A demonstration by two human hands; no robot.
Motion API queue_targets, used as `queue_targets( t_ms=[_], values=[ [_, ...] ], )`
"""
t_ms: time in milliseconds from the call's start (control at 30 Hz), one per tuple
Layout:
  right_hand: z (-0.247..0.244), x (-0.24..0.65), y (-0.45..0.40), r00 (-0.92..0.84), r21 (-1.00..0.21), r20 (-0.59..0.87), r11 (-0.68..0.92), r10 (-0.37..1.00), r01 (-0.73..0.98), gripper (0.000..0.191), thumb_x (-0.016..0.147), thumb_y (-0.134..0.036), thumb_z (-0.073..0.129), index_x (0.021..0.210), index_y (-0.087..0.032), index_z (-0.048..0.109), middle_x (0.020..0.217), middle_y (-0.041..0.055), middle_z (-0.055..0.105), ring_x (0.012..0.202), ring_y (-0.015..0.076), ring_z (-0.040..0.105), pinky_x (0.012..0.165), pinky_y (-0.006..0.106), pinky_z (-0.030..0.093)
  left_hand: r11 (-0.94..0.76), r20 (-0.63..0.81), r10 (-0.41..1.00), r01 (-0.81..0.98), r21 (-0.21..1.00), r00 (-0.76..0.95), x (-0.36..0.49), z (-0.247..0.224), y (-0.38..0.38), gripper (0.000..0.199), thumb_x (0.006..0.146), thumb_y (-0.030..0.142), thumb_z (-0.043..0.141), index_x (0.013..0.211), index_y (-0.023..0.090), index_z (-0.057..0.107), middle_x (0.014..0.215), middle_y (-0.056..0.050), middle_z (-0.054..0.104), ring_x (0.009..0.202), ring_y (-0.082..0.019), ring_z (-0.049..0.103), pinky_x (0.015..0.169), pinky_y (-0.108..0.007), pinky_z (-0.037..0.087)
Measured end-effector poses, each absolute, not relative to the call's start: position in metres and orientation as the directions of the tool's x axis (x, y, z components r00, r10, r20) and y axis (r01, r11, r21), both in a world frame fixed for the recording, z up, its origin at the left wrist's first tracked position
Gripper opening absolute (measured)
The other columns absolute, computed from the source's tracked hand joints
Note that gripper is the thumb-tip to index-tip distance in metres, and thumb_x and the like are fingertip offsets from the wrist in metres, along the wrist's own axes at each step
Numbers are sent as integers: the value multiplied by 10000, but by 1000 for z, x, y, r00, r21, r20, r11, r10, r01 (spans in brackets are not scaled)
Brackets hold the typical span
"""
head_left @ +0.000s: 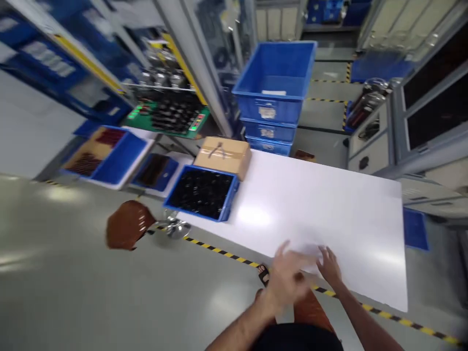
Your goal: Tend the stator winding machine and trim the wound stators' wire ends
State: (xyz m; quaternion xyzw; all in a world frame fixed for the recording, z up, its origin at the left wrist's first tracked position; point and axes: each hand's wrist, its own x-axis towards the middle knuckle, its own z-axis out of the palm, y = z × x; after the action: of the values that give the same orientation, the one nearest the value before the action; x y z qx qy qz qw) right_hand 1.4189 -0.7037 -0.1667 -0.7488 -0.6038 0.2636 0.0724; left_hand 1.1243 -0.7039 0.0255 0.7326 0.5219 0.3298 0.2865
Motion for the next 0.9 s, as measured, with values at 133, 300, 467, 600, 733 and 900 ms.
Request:
queue_targets(
  t_ms=[133,300,467,600,733,900],
  values=[
    [-227,1439,-584,200,-363,-232,-275,952,890,707,1079,-512,461,1673,-182,654,1916,233,427,1819,473,332,1428,689,380,28,-289,942,815,578,172,1147,-91,-599,485,1136,396,688,1611,299,713,1775,-118,621,1680,-350,572,1440,-577,455],
    [-263,1461,-436,276,-295,-101,-294,956,909,756,1168,-584,455,1817,-200,497,1975,233,291,1853,485,212,1465,731,225,74,-381,920,911,405,95,1155,-203,-457,714,1118,431,663,1782,198,540,1955,-207,273,1846,-498,184,1487,-741,211],
    [-251,1491,-290,269,-251,-78,-280,960,927,802,1175,-609,509,1852,-187,437,1985,230,257,1851,477,202,1457,713,226,-125,-241,949,944,305,203,1204,-233,-307,794,1162,573,593,1851,215,430,1999,-155,150,1876,-449,60,1510,-700,87],
    [-241,1505,-197,299,-263,-57,-303,953,916,713,1189,-601,489,1746,-166,584,1862,223,508,1743,464,403,1413,699,284,-315,-123,923,898,306,365,1252,-230,-197,792,1166,625,592,1838,227,458,1979,-136,261,1861,-425,175,1505,-666,158],
    [-232,1507,-161,246,-312,-46,-247,968,917,585,1190,-556,493,1581,-194,733,1530,181,802,1439,416,659,1204,563,468,-207,-148,950,911,357,274,1314,-227,-114,704,1208,646,497,1759,213,572,1777,-152,598,1646,-415,536,1396,-605,399],
    [-230,1513,-164,178,-202,-175,-212,968,956,443,1136,-348,465,1108,-202,883,1066,160,878,1097,382,761,995,523,519,-243,-291,830,777,582,477,1419,-223,-51,769,1257,611,421,1833,102,381,1685,-222,664,1545,-382,645,1338,-589,482]
  ],
)
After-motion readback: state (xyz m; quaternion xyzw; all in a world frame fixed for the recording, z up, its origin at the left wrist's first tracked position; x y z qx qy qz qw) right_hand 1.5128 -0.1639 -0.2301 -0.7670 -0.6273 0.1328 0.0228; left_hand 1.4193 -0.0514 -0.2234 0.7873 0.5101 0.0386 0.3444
